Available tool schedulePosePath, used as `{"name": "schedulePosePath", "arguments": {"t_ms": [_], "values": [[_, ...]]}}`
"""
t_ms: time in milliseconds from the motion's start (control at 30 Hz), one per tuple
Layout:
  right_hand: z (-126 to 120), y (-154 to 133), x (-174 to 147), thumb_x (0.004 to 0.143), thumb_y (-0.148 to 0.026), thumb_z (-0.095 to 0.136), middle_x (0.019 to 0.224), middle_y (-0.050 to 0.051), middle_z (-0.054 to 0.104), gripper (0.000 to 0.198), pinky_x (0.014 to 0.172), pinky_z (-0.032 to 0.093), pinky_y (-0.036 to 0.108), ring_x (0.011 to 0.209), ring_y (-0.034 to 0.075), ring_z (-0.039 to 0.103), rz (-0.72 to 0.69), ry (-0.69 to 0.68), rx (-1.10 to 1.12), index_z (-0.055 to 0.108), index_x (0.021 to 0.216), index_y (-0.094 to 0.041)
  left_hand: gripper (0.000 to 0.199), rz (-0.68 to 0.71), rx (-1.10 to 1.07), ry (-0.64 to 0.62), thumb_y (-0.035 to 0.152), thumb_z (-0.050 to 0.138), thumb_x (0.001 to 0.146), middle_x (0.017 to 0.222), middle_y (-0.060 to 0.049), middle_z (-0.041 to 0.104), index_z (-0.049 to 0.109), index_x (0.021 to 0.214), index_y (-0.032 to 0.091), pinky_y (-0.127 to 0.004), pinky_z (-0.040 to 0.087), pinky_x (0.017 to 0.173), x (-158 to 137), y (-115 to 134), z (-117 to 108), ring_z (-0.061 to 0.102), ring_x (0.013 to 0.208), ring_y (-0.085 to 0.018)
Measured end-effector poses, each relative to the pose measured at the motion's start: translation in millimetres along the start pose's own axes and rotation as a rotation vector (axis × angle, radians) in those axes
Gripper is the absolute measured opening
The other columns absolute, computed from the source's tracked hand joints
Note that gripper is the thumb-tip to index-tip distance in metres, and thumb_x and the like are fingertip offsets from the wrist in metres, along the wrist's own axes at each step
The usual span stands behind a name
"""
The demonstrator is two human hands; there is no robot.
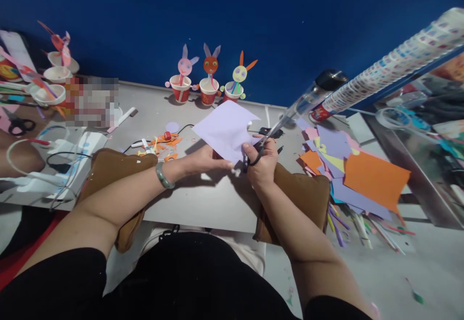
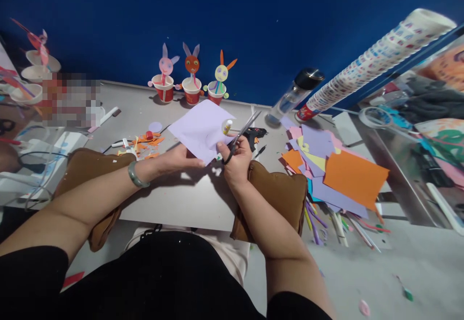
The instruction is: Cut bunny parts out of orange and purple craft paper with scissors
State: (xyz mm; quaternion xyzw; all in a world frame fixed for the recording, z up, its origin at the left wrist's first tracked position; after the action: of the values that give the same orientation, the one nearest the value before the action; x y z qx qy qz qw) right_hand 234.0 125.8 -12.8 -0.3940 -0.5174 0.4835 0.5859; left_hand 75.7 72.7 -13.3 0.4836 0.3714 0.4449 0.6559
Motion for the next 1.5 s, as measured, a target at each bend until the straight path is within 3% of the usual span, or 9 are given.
{"name": "schedulePosePath", "arguments": {"t_ms": [133,333,467,633,900,1067,1200,1333,1500], "values": [[8.4,-9.2,-10.6,0.067,-0.046,0.092,0.073,-0.005,0.06,0.048,0.064,0.052,0.028,0.064,0.012,0.06,-0.035,-0.104,-0.129,0.061,0.097,-0.024,0.049,0.039,-0.014,0.23,0.043,0.087,0.072,0.101,-0.01,0.077,0.071,0.109,0.014,-0.035,0.059,0.081,2.1,5.0,-20.9,0.072,0.087,-0.02],[11.6,-13.6,-16.4,0.07,-0.044,0.092,0.079,-0.003,0.063,0.045,0.071,0.055,0.031,0.071,0.014,0.064,-0.084,-0.166,-0.159,0.063,0.099,-0.025,0.06,0.13,0.061,0.274,0.038,0.085,0.071,0.129,-0.014,0.073,0.068,0.124,0.016,-0.045,0.056,0.106,-2.7,22.0,-22.4,0.068,0.119,-0.029],[9.4,-13.8,-14.6,0.075,-0.046,0.088,0.079,-0.003,0.064,0.041,0.071,0.056,0.033,0.07,0.015,0.065,-0.109,-0.18,-0.17,0.062,0.101,-0.026,0.051,0.131,0.229,0.394,0.038,0.082,0.076,0.124,-0.012,0.075,0.07,0.121,0.018,-0.047,0.054,0.11,-11.8,30.3,-32.4,0.067,0.122,-0.03],[8.8,-11.8,-5.8,0.08,-0.057,0.08,0.084,0.001,0.072,0.045,0.078,0.059,0.038,0.076,0.018,0.07,-0.054,-0.243,-0.133,0.061,0.106,-0.026,0.053,0.197,0.149,0.543,0.035,0.088,0.068,0.121,-0.011,0.075,0.072,0.116,0.017,-0.046,0.052,0.111,-12.1,33.7,-65.4,0.067,0.119,-0.029],[19.9,1.6,-5.4,0.067,-0.064,0.088,0.085,0.003,0.073,0.058,0.08,0.057,0.039,0.079,0.02,0.07,0.152,-0.513,-0.263,0.064,0.102,-0.024,0.046,0.19,-0.039,0.52,0.026,0.087,0.059,0.109,-0.009,0.078,0.074,0.103,0.017,-0.039,0.059,0.091,-13.4,51.5,-82.7,0.071,0.107,-0.026],[21.9,3.8,-7.0,0.068,-0.068,0.085,0.086,0.004,0.074,0.061,0.076,0.057,0.036,0.077,0.018,0.069,0.2,-0.568,-0.217,0.064,0.103,-0.023,0.055,0.189,-0.031,0.376,0.024,0.094,0.052,0.107,-0.005,0.079,0.076,0.103,0.024,-0.04,0.058,0.099,-13.4,60.6,-79.7,0.07,0.115,-0.029],[23.6,1.7,-5.5,0.068,-0.067,0.086,0.082,0.003,0.073,0.06,0.071,0.056,0.034,0.07,0.017,0.067,0.185,-0.589,-0.177,0.065,0.101,-0.022,0.036,0.136,-0.003,0.316,0.029,0.093,0.057,0.086,-0.006,0.077,0.078,0.089,0.023,-0.038,0.061,0.083,-11.2,55.5,-80.9,0.074,0.094,-0.026],[29.8,3.4,-12.8,0.065,-0.062,0.09,0.077,0.001,0.073,0.058,0.07,0.055,0.034,0.07,0.018,0.07,0.208,-0.682,-0.175,0.064,0.1,-0.022,0.019,0.132,0.01,0.389,0.028,0.087,0.062,0.072,-0.004,0.071,0.074,0.074,0.02,-0.029,0.051,0.056,-9.2,49.1,-86.0,0.064,0.063,-0.016],[34.3,2.8,-18.9,0.068,-0.055,0.091,0.076,0.0,0.073,0.052,0.07,0.054,0.033,0.068,0.017,0.068,0.223,-0.696,-0.223,0.064,0.099,-0.022,0.029,0.19,-0.059,0.504,0.032,0.088,0.063,0.067,-0.001,0.068,0.07,0.08,0.018,-0.024,0.044,0.048,-6.6,43.5,-88.0,0.059,0.055,-0.011]]}}
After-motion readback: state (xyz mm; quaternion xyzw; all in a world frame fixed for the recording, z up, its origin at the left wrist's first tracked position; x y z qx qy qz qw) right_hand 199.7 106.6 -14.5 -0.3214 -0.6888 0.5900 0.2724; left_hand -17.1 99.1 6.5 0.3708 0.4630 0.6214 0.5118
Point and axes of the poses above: each hand's wrist, its own x-axis towards the middle knuckle, its own z-axis out of the palm, y = z × x, the point moved 6 cm from there along x, towards the middle knuckle
